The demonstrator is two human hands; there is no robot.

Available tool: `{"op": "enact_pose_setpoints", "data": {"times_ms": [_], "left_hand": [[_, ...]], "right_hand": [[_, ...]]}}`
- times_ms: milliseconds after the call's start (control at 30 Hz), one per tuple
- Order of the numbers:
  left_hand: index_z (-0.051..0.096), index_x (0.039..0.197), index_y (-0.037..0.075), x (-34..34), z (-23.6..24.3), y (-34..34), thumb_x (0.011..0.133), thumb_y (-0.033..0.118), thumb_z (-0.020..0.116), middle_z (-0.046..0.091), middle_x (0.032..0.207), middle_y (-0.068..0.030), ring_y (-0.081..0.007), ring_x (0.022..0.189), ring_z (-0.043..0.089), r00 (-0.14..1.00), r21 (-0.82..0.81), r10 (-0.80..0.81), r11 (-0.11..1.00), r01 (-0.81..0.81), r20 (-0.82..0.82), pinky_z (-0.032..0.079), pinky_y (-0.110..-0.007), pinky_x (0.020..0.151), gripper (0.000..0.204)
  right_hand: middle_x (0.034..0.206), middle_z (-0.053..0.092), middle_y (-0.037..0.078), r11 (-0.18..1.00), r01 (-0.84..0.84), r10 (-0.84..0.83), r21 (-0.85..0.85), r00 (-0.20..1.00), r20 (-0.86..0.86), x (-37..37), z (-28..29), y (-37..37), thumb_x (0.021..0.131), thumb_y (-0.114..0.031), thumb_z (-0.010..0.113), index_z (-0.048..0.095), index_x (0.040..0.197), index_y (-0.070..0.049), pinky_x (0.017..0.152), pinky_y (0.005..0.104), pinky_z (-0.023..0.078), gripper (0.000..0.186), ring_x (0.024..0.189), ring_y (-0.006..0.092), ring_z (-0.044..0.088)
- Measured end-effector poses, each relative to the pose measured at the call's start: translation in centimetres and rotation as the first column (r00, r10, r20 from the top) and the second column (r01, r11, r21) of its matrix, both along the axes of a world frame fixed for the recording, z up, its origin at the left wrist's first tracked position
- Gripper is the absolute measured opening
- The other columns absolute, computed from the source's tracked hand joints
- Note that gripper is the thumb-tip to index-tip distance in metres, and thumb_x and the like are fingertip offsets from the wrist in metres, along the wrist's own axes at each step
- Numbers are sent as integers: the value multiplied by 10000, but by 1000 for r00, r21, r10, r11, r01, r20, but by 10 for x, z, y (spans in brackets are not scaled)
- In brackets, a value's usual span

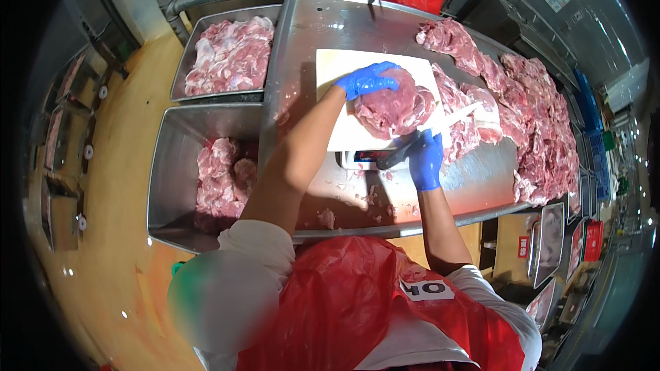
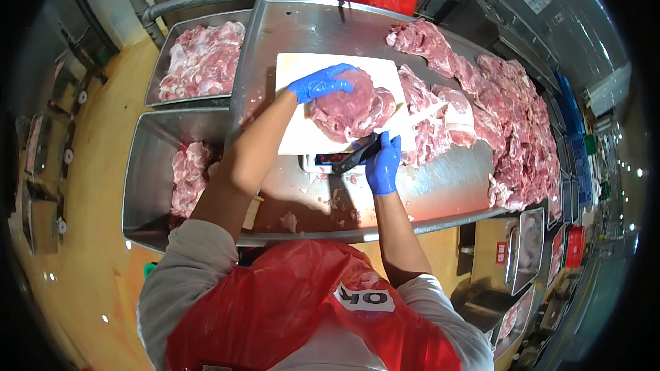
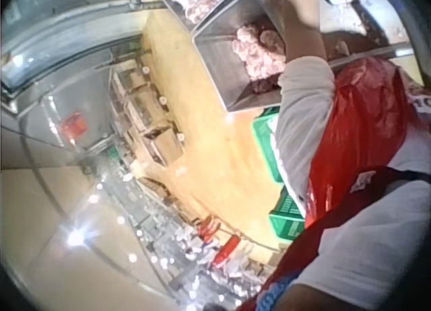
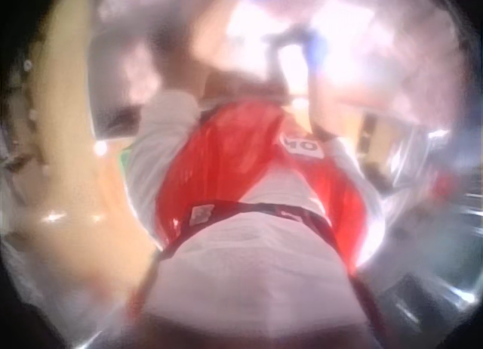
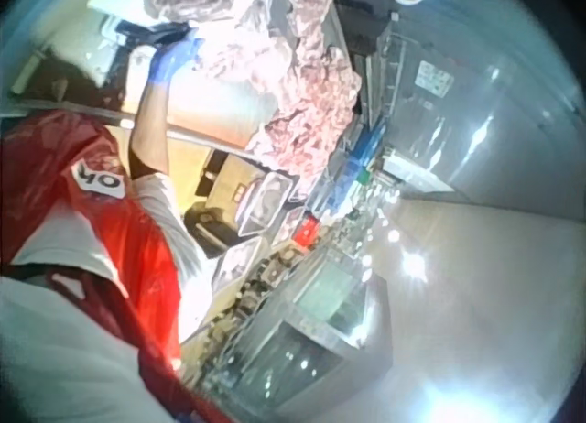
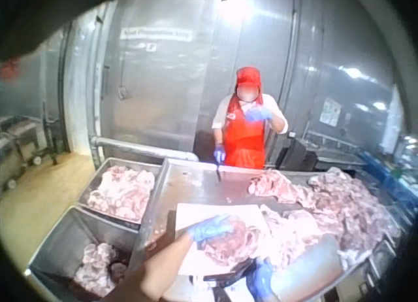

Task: The person cuts large pieces of raw meat on a cutting board using a knife, separates fat and trimmings, and places the cut pieces into a green basket. The person also weighs the meat on a digital scale during the process.

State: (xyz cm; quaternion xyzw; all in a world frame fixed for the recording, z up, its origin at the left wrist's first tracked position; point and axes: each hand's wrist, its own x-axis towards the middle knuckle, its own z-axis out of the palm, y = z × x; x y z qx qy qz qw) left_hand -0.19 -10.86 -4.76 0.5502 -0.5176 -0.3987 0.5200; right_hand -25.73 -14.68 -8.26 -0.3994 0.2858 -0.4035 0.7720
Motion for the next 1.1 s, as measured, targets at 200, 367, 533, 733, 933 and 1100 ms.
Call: {"op": "enact_pose_setpoints", "data": {"times_ms": [200, 367, 533, 733, 933, 1100], "left_hand": [[509, 1293, 103, -73, -1, 30, 759, 300, 762, 430, 1299, -235, -421, 1176, 452, 851, -110, 473, 881, -460, 228, 421, -465, 998, 623], [285, 1461, 90, -167, -30, 24, 794, 164, 678, 275, 1296, -314, -436, 1151, 441, 555, -104, 822, 567, -817, 126, 411, -464, 970, 778], [290, 1458, 33, -106, -15, 91, 752, 127, 781, 350, 1296, -243, -337, 1162, 473, 622, -317, 625, 778, -542, 471, 466, -428, 907, 866], [599, 1142, 4, -97, -31, 60, 727, 107, 809, 586, 962, -83, -156, 787, 594, 825, -301, 550, 814, -496, 129, 527, -303, 696, 476], [598, 1002, 9, -96, -12, 59, 720, 92, 697, 584, 899, -167, -298, 706, 559, 687, -246, 638, 769, -590, 348, 497, -376, 673, 309], [586, 1187, 24, -75, 77, 55, 818, 131, 641, 584, 1095, -189, -373, 1017, 566, 529, -604, 683, 716, -350, 504, 473, -424, 903, 388]], "right_hand": [[898, 598, 0, 979, -199, 197, 35, 978, 62, 13, 6, -72, 979, -155, 539, 543, 1186, -86, 749, 282, 493, 218, 806, 116, 567], [908, 625, 40, 787, -463, 283, -407, 858, -428, 38, 44, -171, 983, -179, 522, 560, 1100, -56, 726, 275, 498, 174, 784, 126, 589], [943, 630, 76, 866, -214, -25, -451, 884, -467, -11, 100, -80, 1021, -244, 445, 528, 1078, -22, 702, 349, 561, 244, 859, 165, 619], [926, 585, 44, 899, -70, -55, -432, 961, -270, -24, 23, -6, 1015, -186, 494, 551, 1135, -19, 690, 274, 537, 214, 799, 103, 561], [831, 566, 27, 628, -297, -153, -719, 859, -489, -2, 54, -42, 1023, -157, 462, 541, 1108, -9, 679, 265, 485, 187, 739, 98, 541], [908, 606, 52, 810, -245, 0, -532, 909, -417, -19, 16, -34, 1023, -190, 474, 544, 1117, -11, 729, 305, 513, 213, 818, 138, 586]]}}
